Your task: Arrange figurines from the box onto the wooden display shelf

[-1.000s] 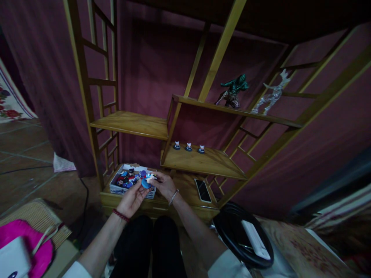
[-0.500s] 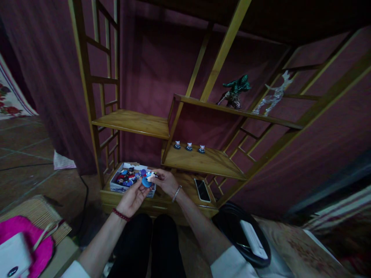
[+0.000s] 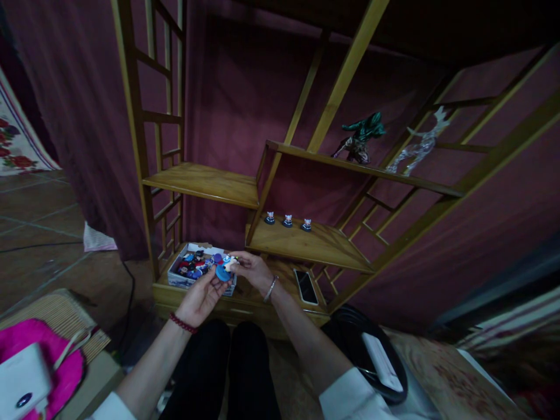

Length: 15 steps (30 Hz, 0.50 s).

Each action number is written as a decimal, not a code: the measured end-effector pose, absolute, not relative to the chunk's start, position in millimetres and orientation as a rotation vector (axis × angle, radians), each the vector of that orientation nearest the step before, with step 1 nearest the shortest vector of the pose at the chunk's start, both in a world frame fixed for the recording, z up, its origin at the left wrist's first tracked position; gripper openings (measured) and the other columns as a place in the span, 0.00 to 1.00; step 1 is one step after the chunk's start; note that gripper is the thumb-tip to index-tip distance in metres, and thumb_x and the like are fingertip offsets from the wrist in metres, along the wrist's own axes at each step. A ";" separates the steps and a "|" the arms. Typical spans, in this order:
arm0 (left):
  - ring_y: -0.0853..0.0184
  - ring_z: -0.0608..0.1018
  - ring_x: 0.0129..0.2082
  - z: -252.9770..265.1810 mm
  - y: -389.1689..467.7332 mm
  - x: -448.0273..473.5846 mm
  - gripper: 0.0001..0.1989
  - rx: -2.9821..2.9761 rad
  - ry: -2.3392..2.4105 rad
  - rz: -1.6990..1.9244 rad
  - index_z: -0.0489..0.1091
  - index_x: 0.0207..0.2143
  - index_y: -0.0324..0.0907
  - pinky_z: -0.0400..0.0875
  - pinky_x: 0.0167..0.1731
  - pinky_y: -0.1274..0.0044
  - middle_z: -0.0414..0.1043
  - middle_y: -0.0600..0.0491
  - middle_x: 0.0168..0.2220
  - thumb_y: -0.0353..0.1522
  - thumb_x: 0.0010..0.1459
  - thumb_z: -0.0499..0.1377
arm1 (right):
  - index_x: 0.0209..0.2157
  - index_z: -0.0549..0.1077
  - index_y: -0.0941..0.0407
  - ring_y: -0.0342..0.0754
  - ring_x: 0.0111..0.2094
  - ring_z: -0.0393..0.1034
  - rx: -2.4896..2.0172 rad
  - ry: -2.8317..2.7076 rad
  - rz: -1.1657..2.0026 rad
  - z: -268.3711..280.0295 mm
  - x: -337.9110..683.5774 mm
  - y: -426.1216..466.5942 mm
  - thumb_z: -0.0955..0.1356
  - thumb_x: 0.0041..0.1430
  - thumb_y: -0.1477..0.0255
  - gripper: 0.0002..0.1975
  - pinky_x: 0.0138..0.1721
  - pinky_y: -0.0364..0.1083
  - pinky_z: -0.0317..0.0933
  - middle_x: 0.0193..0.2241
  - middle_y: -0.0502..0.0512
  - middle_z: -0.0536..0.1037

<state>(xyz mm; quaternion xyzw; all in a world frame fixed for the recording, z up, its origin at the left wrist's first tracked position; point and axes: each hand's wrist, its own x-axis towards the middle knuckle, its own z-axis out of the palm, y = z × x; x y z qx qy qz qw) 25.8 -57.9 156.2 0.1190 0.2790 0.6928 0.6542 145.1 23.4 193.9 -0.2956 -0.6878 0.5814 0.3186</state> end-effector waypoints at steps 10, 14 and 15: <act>0.71 0.75 0.30 156.1 -58.1 25.7 0.09 0.247 0.639 1.577 0.68 0.36 0.35 0.71 0.30 0.80 0.73 0.49 0.30 0.29 0.56 0.51 | 0.34 0.72 0.56 0.46 0.35 0.69 -0.730 -1.835 1.527 197.4 145.1 22.6 0.72 0.36 0.67 0.19 0.42 0.49 0.61 0.32 0.51 0.75; 0.71 0.75 0.29 156.9 -58.2 25.5 0.09 0.245 0.649 1.580 0.69 0.35 0.35 0.72 0.30 0.80 0.73 0.49 0.30 0.29 0.56 0.51 | 0.34 0.72 0.56 0.45 0.34 0.69 -0.708 -1.875 1.500 198.0 145.0 22.9 0.72 0.37 0.67 0.18 0.41 0.48 0.62 0.32 0.51 0.75; 0.71 0.75 0.29 156.7 -58.3 25.4 0.09 0.247 0.646 1.582 0.69 0.35 0.35 0.72 0.30 0.80 0.73 0.48 0.30 0.29 0.56 0.51 | 0.34 0.72 0.56 0.45 0.34 0.69 -0.705 -1.884 1.498 198.3 145.1 22.7 0.72 0.37 0.67 0.18 0.40 0.48 0.62 0.32 0.51 0.75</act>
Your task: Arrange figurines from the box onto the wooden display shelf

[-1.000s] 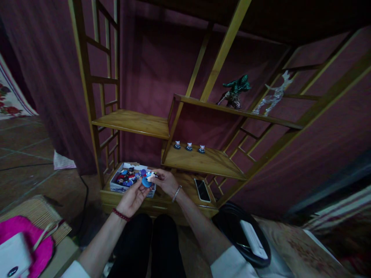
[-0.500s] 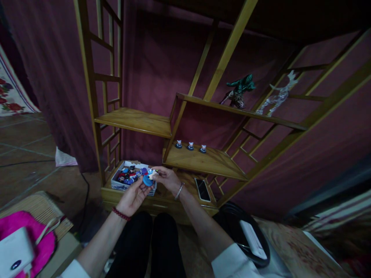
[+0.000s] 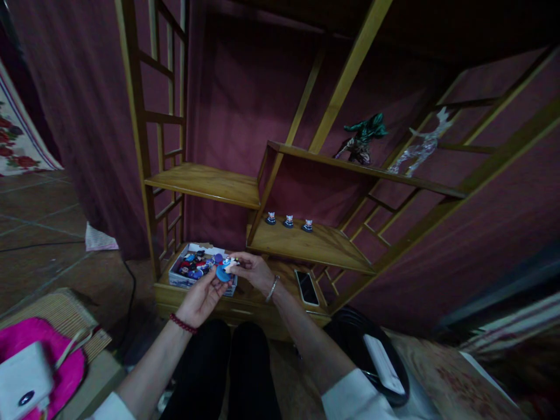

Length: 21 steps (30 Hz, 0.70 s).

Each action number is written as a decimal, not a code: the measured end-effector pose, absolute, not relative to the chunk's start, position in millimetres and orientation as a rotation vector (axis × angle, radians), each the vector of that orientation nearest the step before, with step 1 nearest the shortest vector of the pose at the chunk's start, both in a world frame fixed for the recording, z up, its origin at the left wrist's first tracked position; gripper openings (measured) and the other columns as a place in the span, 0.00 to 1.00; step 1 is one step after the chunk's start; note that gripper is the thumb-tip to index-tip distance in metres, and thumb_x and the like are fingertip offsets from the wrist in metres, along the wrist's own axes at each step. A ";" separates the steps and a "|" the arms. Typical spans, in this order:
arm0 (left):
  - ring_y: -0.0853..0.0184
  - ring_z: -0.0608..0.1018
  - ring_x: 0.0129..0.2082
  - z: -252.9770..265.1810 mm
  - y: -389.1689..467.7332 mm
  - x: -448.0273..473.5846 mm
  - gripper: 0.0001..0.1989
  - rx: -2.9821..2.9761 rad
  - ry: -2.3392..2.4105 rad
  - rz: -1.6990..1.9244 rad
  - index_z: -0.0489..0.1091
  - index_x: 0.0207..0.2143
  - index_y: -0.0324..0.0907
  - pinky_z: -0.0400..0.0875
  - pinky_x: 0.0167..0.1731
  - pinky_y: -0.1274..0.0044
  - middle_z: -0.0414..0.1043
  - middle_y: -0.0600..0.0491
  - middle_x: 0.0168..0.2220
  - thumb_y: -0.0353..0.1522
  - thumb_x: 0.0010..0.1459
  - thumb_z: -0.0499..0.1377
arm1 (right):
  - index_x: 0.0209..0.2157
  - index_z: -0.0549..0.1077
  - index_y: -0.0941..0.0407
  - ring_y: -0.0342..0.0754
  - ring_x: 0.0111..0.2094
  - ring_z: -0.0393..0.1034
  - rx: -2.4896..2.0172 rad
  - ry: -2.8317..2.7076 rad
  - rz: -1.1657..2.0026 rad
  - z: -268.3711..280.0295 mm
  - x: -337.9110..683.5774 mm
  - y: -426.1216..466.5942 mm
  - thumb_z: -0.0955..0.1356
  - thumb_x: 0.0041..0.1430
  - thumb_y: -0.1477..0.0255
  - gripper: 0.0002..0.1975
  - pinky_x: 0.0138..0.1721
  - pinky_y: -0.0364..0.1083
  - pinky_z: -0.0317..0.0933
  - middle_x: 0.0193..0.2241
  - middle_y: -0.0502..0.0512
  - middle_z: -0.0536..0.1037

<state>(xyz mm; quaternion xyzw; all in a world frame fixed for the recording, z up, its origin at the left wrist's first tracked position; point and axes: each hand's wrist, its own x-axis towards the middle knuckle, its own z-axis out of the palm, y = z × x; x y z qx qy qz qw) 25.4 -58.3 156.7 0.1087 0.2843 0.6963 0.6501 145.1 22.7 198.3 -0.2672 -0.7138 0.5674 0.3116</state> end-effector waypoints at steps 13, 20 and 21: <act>0.71 0.75 0.31 150.0 -56.2 27.3 0.08 0.249 0.636 1.602 0.69 0.35 0.35 0.73 0.33 0.79 0.73 0.48 0.32 0.29 0.55 0.52 | 0.35 0.73 0.57 0.45 0.34 0.69 -0.649 -1.965 1.502 195.9 149.1 28.7 0.72 0.38 0.66 0.19 0.40 0.46 0.62 0.35 0.52 0.75; 0.71 0.75 0.30 152.4 -57.6 29.3 0.07 0.232 0.633 1.601 0.69 0.35 0.35 0.73 0.32 0.80 0.73 0.49 0.31 0.28 0.54 0.53 | 0.38 0.72 0.56 0.44 0.34 0.69 -0.599 -2.066 1.434 197.9 151.8 30.0 0.70 0.42 0.66 0.17 0.39 0.45 0.62 0.34 0.51 0.74; 0.71 0.75 0.30 152.3 -57.7 29.1 0.07 0.232 0.633 1.603 0.69 0.35 0.35 0.73 0.32 0.80 0.73 0.49 0.31 0.28 0.54 0.53 | 0.38 0.72 0.56 0.44 0.34 0.68 -0.597 -2.070 1.432 198.2 151.9 30.0 0.70 0.42 0.66 0.17 0.39 0.45 0.62 0.34 0.51 0.74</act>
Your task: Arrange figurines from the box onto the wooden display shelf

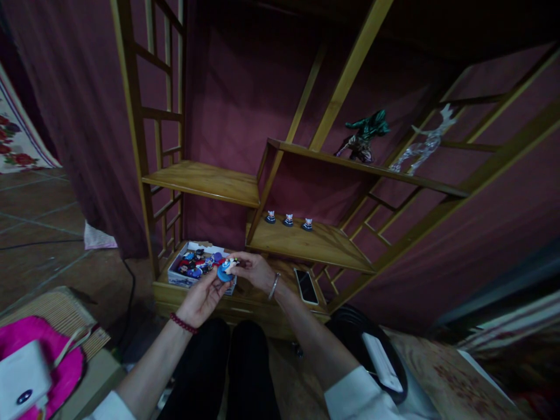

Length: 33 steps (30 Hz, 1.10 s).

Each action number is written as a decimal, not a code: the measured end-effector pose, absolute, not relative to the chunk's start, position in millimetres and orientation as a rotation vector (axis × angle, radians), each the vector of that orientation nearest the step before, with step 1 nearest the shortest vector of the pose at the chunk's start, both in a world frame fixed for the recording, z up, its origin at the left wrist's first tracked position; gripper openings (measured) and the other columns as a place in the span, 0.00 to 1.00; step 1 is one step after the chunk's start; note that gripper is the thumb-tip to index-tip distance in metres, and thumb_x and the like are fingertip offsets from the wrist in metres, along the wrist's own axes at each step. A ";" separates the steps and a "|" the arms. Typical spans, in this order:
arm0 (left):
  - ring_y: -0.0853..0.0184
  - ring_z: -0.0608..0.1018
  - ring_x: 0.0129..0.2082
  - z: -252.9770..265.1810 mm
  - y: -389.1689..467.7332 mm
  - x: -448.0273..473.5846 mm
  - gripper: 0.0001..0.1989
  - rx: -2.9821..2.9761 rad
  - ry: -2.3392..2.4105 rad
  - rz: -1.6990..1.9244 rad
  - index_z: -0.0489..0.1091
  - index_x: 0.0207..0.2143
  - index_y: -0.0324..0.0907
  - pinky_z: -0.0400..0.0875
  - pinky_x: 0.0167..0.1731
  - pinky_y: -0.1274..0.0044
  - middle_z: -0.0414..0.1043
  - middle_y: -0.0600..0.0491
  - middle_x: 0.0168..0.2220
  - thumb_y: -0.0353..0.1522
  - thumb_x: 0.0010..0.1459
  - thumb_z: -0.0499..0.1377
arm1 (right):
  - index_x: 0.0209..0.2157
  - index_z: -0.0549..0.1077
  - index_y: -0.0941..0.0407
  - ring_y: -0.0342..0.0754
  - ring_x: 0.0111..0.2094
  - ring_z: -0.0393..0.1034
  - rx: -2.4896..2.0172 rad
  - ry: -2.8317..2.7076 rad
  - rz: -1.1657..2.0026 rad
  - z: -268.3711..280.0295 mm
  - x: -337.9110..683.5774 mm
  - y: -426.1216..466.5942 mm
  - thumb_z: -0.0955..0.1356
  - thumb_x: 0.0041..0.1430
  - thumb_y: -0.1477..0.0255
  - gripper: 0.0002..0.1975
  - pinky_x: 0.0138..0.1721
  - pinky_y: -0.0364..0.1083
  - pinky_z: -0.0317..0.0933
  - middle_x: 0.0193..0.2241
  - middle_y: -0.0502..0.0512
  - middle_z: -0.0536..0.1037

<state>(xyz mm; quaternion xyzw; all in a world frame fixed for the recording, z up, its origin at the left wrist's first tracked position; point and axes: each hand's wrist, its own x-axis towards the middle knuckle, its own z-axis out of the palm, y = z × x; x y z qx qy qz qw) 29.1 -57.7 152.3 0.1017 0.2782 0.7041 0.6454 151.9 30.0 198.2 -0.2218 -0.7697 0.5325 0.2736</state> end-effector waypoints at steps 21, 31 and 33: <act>0.70 0.75 0.35 156.5 -65.0 31.3 0.08 0.299 0.541 1.594 0.70 0.36 0.36 0.71 0.37 0.78 0.73 0.49 0.38 0.28 0.53 0.55 | 0.39 0.71 0.54 0.44 0.34 0.68 -0.614 -2.360 0.925 222.5 156.7 12.4 0.67 0.48 0.68 0.13 0.35 0.41 0.60 0.35 0.50 0.74; 0.71 0.75 0.34 153.2 -64.4 36.6 0.05 0.275 0.499 1.651 0.70 0.32 0.38 0.69 0.40 0.75 0.74 0.52 0.35 0.27 0.49 0.58 | 0.38 0.71 0.53 0.42 0.31 0.66 -0.694 -2.391 0.635 230.6 154.4 -0.9 0.67 0.48 0.73 0.12 0.32 0.40 0.58 0.32 0.49 0.73; 0.71 0.74 0.34 154.7 -64.7 37.0 0.06 0.283 0.497 1.663 0.70 0.33 0.38 0.69 0.40 0.75 0.74 0.52 0.35 0.27 0.49 0.59 | 0.38 0.71 0.53 0.42 0.31 0.66 -0.704 -2.371 0.633 228.9 153.4 -1.6 0.67 0.48 0.73 0.12 0.32 0.39 0.58 0.32 0.49 0.73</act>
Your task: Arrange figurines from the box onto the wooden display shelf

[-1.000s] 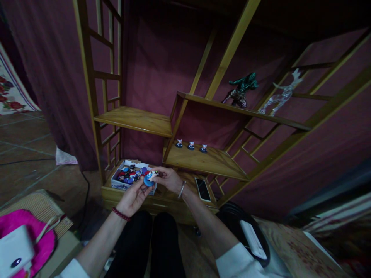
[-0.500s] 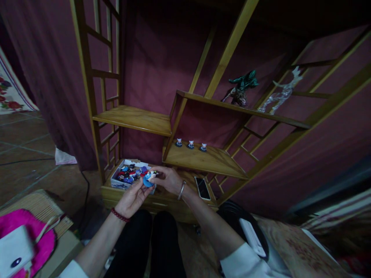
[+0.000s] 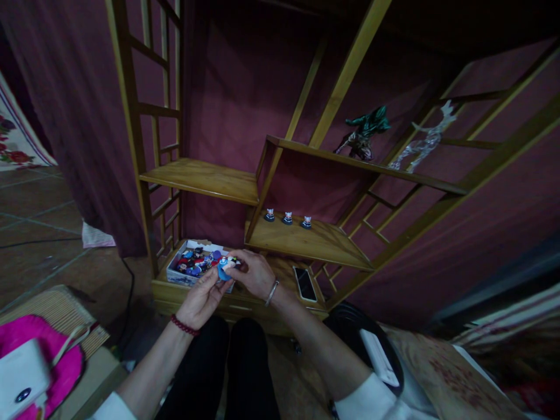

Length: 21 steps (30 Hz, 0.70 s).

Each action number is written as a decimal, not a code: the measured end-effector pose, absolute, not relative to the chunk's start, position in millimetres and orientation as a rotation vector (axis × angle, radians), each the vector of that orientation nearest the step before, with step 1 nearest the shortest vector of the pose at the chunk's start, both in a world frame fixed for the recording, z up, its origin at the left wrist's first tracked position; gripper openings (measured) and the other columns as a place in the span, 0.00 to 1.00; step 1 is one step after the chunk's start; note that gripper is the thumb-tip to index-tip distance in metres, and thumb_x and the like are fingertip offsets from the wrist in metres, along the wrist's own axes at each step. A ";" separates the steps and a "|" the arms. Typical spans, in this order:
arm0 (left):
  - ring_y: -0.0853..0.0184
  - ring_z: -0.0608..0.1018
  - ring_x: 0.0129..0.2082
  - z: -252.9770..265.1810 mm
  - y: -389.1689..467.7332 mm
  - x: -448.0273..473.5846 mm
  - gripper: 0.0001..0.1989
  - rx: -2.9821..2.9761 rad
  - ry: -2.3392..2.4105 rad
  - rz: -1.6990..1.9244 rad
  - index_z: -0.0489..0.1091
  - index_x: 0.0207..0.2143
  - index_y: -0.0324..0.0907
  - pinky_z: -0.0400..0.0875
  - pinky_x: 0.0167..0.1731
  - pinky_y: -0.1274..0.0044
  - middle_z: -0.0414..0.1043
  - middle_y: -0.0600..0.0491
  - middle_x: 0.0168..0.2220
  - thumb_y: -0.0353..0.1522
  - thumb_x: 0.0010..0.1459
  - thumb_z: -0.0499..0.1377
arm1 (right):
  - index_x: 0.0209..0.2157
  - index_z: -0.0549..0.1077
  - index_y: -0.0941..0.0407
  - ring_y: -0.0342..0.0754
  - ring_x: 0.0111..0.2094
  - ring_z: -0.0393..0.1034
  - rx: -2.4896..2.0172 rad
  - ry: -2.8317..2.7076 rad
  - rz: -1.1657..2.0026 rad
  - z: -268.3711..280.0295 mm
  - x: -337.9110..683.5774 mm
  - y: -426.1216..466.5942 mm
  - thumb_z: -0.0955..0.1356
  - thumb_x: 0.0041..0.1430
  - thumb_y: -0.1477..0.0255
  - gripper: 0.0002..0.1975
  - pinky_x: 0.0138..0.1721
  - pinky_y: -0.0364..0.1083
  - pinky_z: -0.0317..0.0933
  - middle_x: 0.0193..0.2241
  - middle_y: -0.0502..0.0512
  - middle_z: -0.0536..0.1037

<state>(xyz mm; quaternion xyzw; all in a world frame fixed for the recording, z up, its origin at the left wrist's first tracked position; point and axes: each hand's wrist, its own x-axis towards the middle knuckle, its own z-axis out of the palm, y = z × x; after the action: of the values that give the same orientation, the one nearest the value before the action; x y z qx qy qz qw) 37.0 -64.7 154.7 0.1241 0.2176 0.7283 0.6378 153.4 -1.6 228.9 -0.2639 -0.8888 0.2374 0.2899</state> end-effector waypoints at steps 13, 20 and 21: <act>0.71 0.74 0.35 150.5 -64.7 37.7 0.06 0.286 0.478 1.679 0.70 0.33 0.38 0.69 0.42 0.74 0.73 0.53 0.35 0.26 0.49 0.59 | 0.40 0.70 0.52 0.44 0.36 0.66 -0.562 -2.445 0.568 229.8 158.3 2.1 0.66 0.51 0.70 0.13 0.38 0.42 0.58 0.35 0.51 0.73; 0.71 0.74 0.37 152.9 -66.0 39.3 0.10 0.333 0.450 1.659 0.70 0.36 0.39 0.66 0.46 0.73 0.73 0.53 0.38 0.27 0.48 0.60 | 0.39 0.71 0.52 0.44 0.35 0.67 -0.618 -2.434 0.570 226.8 157.6 3.1 0.67 0.50 0.71 0.12 0.38 0.41 0.58 0.35 0.50 0.74; 0.71 0.74 0.37 152.5 -65.9 39.6 0.11 0.335 0.446 1.665 0.70 0.37 0.40 0.65 0.46 0.73 0.73 0.53 0.37 0.27 0.48 0.60 | 0.39 0.71 0.52 0.44 0.35 0.67 -0.634 -2.424 0.563 226.1 157.1 2.7 0.67 0.49 0.72 0.12 0.37 0.41 0.58 0.34 0.50 0.74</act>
<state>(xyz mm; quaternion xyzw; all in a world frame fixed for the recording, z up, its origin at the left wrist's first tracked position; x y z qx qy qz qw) 39.6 -65.9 152.5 0.1468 0.1953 0.7297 0.6386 157.1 2.7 226.1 -0.2367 -0.9054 0.2101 0.2830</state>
